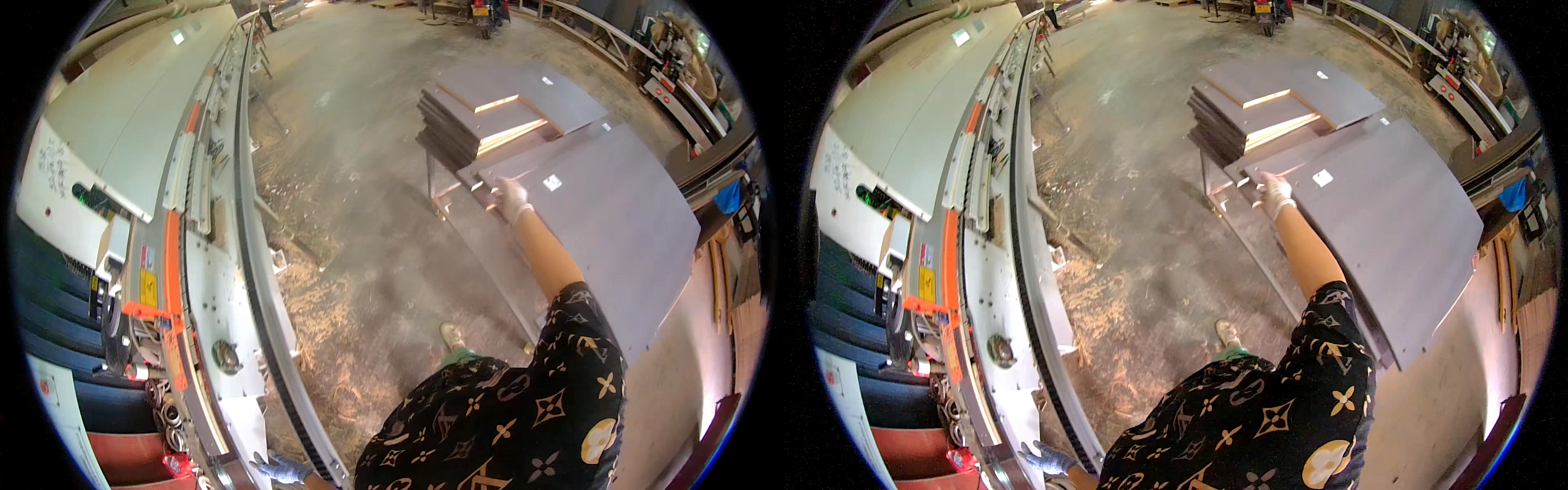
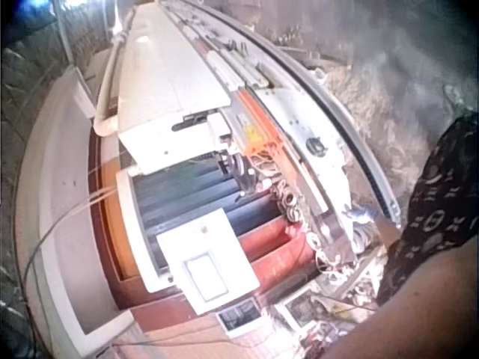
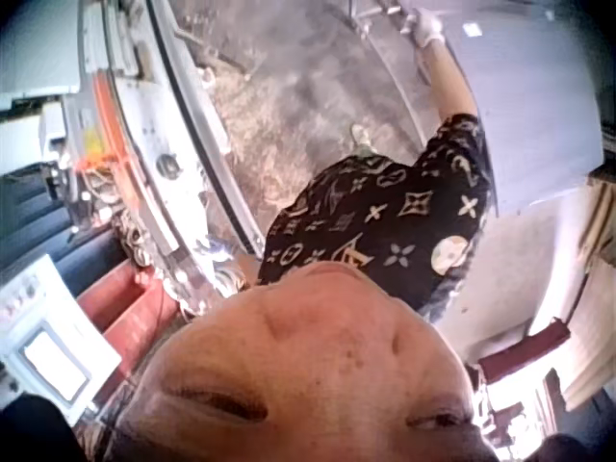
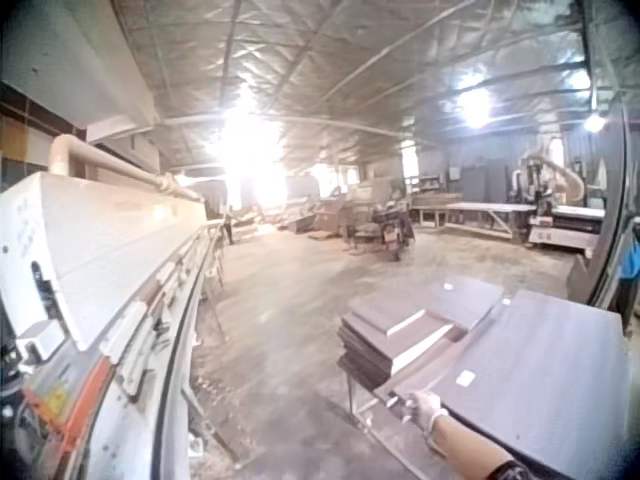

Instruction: The person repeatedly picks up large flat panels from a stack, carries them to a machine, places them on the machine bed, and returns to the stack. This cycle is repeated multiple times.

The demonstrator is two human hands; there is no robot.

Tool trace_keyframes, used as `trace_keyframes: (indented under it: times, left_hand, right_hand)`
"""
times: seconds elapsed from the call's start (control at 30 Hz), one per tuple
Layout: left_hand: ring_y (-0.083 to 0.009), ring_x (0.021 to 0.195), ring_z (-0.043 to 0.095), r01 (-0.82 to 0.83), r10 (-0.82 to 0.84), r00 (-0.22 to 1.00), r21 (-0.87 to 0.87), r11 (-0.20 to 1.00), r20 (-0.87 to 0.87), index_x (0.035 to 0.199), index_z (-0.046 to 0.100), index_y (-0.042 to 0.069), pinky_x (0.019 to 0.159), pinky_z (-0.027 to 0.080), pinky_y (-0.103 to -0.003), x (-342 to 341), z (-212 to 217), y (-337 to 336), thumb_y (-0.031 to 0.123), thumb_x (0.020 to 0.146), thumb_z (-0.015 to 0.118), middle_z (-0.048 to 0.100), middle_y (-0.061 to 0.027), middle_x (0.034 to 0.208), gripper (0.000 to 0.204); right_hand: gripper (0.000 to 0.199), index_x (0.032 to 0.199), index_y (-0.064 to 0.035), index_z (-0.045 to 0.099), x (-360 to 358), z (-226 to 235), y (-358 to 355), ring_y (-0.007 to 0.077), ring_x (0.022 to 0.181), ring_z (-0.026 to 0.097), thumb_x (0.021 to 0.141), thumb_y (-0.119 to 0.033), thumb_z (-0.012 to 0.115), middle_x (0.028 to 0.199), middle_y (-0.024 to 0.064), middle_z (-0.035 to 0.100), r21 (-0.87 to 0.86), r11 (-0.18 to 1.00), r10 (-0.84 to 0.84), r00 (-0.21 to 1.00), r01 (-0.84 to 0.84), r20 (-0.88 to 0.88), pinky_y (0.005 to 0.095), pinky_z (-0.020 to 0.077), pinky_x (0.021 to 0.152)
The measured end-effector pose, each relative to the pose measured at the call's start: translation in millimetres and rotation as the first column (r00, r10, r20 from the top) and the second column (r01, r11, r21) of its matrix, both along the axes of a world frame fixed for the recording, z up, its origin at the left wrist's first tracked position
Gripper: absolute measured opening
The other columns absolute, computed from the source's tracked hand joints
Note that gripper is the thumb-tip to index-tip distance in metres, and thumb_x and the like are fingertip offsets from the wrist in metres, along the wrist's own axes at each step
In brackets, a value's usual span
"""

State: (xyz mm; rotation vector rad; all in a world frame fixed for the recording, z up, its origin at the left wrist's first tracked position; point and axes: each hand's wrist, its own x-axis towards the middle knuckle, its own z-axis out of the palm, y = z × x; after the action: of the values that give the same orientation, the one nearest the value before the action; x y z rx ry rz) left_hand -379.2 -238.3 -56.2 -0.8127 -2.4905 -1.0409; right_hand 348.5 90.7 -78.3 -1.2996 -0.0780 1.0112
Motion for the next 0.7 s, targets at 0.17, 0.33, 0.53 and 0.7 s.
trace_keyframes:
  times: [0.17,0.33,0.53,0.7]
  left_hand:
    - [-0.0288,0.115,0.049,0.152,-0.181,0.957,0.141,0.978,0.225,0.137,0.03,0.005,0.098,0.039,-0.039,100.0,3.5,67.6,0.014,0.086,0.054,0.055,-0.0148,0.12,0.057]
    - [-0.0341,0.11,0.051,0.216,-0.253,0.959,-0.247,0.945,-0.128,0.132,0.039,0.002,0.093,0.041,-0.043,126.3,17.5,108.1,0.023,0.086,0.057,0.046,-0.0187,0.129,0.054]
    - [-0.0328,0.117,0.044,0.312,-0.357,0.928,-0.298,0.902,-0.11,0.124,0.046,0.001,0.097,0.038,-0.038,145.0,36.1,166.4,0.021,0.082,0.057,0.042,-0.0137,0.134,0.048]
    - [-0.026,0.116,0.044,0.623,-0.651,0.696,0.195,0.757,0.304,0.126,0.041,0.001,0.1,0.033,-0.034,186.9,14.0,253.4,0.013,0.081,0.057,0.047,-0.011,0.123,0.05]
  right_hand:
    - [0.043,0.104,-0.004,0.054,163.8,13.4,63.3,0.0218,0.059,0.052,0.074,-0.028,0.072,0.076,0.0081,0.056,0.064,0.934,-0.354,0.934,0.35,0.051,0.0389,0.0462,0.056]
    - [0.045,0.111,-0.0033,0.057,293.0,-10.2,97.4,0.0214,0.085,0.055,0.08,-0.034,0.065,0.1,0.009,0.057,0.064,0.924,-0.379,0.925,0.377,0.021,0.038,0.0464,0.068]
    - [0.041,0.112,-0.0056,0.053,345.6,-11.8,125.7,0.0224,0.098,0.05,0.087,-0.038,0.052,0.114,0.0097,0.05,0.158,0.92,-0.356,0.933,0.359,-0.046,0.0347,0.0441,0.081]
    - [0.034,0.101,-0.0033,0.055,329.6,-26.3,107.7,0.0224,0.089,0.053,0.086,-0.034,0.053,0.102,0.0104,0.056,0.183,0.962,-0.207,0.978,0.205,-0.009,0.0361,0.0467,0.08]
